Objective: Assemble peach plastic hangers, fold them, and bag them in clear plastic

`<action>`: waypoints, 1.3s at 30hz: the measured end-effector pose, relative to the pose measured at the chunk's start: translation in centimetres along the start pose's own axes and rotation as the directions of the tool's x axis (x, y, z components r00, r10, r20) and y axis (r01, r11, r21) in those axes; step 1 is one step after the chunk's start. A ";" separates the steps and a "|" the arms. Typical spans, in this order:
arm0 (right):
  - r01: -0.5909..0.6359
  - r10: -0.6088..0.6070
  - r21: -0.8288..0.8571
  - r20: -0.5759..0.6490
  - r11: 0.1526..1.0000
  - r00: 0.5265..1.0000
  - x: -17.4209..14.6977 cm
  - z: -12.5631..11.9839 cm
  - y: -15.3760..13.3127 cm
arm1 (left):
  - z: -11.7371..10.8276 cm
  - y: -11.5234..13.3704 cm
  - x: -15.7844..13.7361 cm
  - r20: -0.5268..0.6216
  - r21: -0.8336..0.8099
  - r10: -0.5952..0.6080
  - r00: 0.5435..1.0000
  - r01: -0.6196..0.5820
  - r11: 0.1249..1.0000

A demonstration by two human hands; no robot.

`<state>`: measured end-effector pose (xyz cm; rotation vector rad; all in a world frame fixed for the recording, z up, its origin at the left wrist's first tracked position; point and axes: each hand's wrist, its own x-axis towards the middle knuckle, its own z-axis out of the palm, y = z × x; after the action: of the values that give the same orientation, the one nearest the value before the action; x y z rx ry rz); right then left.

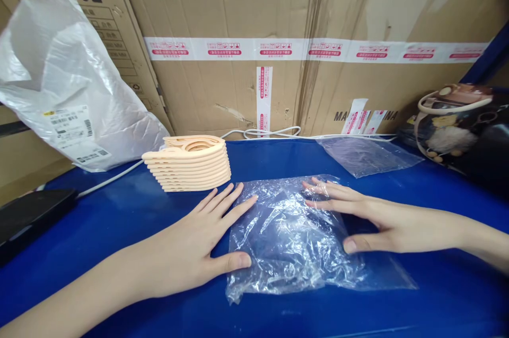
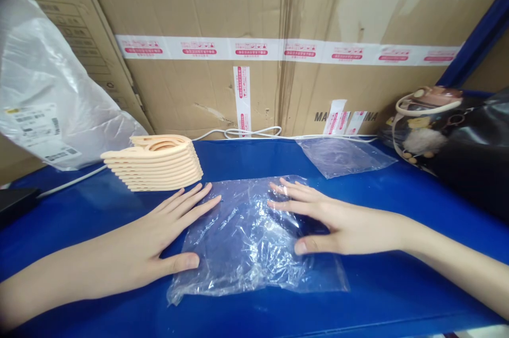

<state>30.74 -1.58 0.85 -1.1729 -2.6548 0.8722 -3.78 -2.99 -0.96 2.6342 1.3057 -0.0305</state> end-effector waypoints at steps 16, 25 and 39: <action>-0.026 0.163 0.521 -0.217 0.853 0.962 1.8 0.5 0.4 | 0.1 -0.3 -0.2 -0.055 -0.020 -0.003 0.998 0.002 1.000; -0.045 0.133 0.393 -0.199 0.918 0.971 1.7 0.3 1.1 | 0.9 -0.2 -0.5 -0.148 0.019 -0.044 0.988 0.047 0.999; -0.105 0.105 0.023 -0.409 0.994 0.907 -0.5 -2.8 -0.9 | -10.0 -6.4 -1.6 -0.448 0.054 -0.013 0.894 0.041 0.998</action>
<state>31.41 -1.14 3.75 -1.3386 -2.2699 0.5601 -10.45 1.40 7.89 2.7782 1.4907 0.5753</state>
